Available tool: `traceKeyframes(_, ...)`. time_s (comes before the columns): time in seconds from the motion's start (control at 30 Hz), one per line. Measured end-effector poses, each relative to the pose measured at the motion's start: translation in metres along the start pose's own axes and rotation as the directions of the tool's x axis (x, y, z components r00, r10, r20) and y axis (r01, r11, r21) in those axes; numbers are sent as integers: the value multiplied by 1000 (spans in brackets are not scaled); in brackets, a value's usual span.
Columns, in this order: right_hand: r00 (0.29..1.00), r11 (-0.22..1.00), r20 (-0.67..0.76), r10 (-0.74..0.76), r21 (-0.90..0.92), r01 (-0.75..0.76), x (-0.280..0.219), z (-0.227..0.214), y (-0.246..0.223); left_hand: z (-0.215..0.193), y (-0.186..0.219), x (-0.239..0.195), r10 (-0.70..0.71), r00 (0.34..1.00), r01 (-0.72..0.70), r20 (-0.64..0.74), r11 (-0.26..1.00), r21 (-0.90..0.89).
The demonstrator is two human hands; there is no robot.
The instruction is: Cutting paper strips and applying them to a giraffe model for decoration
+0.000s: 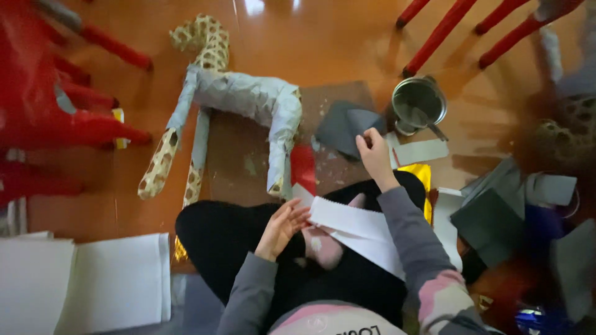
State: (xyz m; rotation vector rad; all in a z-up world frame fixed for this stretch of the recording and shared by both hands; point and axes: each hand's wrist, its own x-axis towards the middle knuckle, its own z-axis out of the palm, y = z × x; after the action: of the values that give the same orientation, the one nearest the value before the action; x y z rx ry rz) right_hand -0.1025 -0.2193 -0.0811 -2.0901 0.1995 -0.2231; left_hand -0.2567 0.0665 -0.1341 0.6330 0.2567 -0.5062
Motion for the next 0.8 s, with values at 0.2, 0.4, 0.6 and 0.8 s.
traceKeyframes(0.2, 898, 836, 370, 237, 393, -383, -100, 4, -54, -11, -19, 8, 70, 997, -69, 18, 997, -19)
traceKeyframes(0.4, 677, 438, 513, 527, 519, -734, -126, 20, -10, -32, -21, 0, -10, 998, 10, -63, 1000, 11)
traceKeyframes(0.6, 561, 198, 631, 536, 552, -810, -136, 18, -40, -47, -57, 16, -122, 991, 112, -61, 983, -148)
traceKeyframes(0.8, 616, 307, 508, 602, 565, -766, -146, 1, -20, -35, -53, 26, -155, 940, 140, -303, 988, -71)
